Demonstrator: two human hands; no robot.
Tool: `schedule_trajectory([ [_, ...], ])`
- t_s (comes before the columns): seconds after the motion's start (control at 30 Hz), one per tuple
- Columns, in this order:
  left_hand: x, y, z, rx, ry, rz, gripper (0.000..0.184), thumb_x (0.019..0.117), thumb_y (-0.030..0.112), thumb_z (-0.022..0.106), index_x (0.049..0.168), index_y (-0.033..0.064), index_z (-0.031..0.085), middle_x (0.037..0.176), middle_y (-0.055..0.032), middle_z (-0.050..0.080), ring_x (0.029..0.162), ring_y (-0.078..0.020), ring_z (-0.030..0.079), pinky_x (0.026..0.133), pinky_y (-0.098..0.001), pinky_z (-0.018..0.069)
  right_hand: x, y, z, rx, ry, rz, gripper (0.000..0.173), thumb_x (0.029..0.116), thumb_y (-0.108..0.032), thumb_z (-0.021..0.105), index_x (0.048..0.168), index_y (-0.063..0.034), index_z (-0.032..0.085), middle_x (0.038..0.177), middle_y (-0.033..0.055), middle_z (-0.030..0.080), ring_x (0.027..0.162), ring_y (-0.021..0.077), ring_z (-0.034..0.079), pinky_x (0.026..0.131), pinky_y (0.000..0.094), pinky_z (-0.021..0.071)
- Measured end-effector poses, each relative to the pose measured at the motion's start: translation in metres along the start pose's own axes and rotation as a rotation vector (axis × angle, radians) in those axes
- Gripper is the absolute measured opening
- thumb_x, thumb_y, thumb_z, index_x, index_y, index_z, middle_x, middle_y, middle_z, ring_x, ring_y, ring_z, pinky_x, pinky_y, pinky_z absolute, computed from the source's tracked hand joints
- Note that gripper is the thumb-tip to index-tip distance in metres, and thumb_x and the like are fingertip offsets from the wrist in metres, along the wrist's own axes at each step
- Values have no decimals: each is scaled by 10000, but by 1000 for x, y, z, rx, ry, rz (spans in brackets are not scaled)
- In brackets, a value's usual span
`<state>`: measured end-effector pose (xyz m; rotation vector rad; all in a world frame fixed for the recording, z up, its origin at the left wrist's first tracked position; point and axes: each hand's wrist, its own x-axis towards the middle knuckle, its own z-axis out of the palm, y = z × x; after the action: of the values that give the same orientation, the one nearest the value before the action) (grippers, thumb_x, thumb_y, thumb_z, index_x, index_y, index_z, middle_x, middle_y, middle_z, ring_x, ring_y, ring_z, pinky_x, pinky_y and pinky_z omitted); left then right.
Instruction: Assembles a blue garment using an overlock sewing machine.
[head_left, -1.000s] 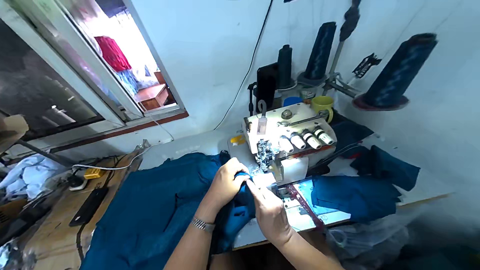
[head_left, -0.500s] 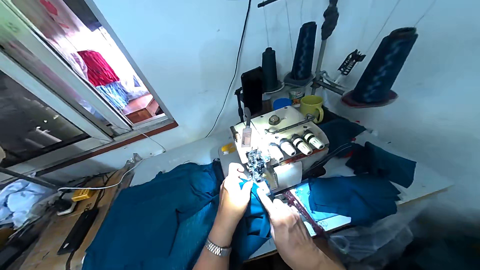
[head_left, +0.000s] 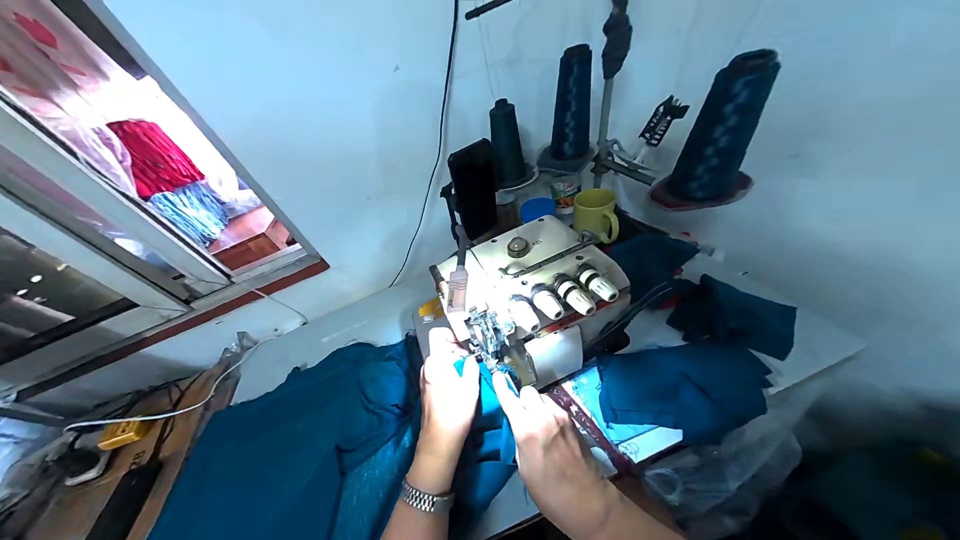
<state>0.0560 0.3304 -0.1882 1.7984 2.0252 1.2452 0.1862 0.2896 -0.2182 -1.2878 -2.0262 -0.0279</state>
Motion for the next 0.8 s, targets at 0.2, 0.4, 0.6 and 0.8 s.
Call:
schedule_trajectory([
  [0.2, 17, -15, -2, -16, -32, 69, 328, 896, 21, 679, 1201, -2, 562, 869, -91, 670, 813, -179, 665, 762, -393, 554, -1, 0, 1, 57, 34, 7, 522, 737, 95, 661, 1245, -2, 728, 819, 163, 675, 701, 281, 698, 631, 335, 588],
  [0.4, 21, -17, 1, -33, -16, 55, 394, 891, 15, 660, 1265, -25, 541, 984, -138, 682, 944, -220, 675, 859, -428, 546, 3, 1, 5, 63, 64, -3, 482, 742, 87, 663, 1210, 3, 743, 821, 166, 679, 690, 282, 696, 629, 331, 588],
  [0.6, 24, -17, 2, -19, 10, 72, 378, 894, 19, 690, 1243, -14, 551, 920, -125, 691, 861, -209, 688, 801, -423, 563, 2, 6, 14, 97, 146, -22, 450, 757, 77, 650, 1184, -12, 759, 800, 151, 672, 674, 272, 688, 615, 325, 585],
  [0.8, 20, -17, -17, -132, -19, 13, 230, 892, 54, 745, 1094, 39, 635, 944, -90, 649, 796, -156, 630, 715, -341, 536, 9, 10, 1, 206, 125, 72, 297, 840, 8, 663, 1082, -90, 804, 834, 142, 684, 642, 261, 693, 558, 398, 583],
])
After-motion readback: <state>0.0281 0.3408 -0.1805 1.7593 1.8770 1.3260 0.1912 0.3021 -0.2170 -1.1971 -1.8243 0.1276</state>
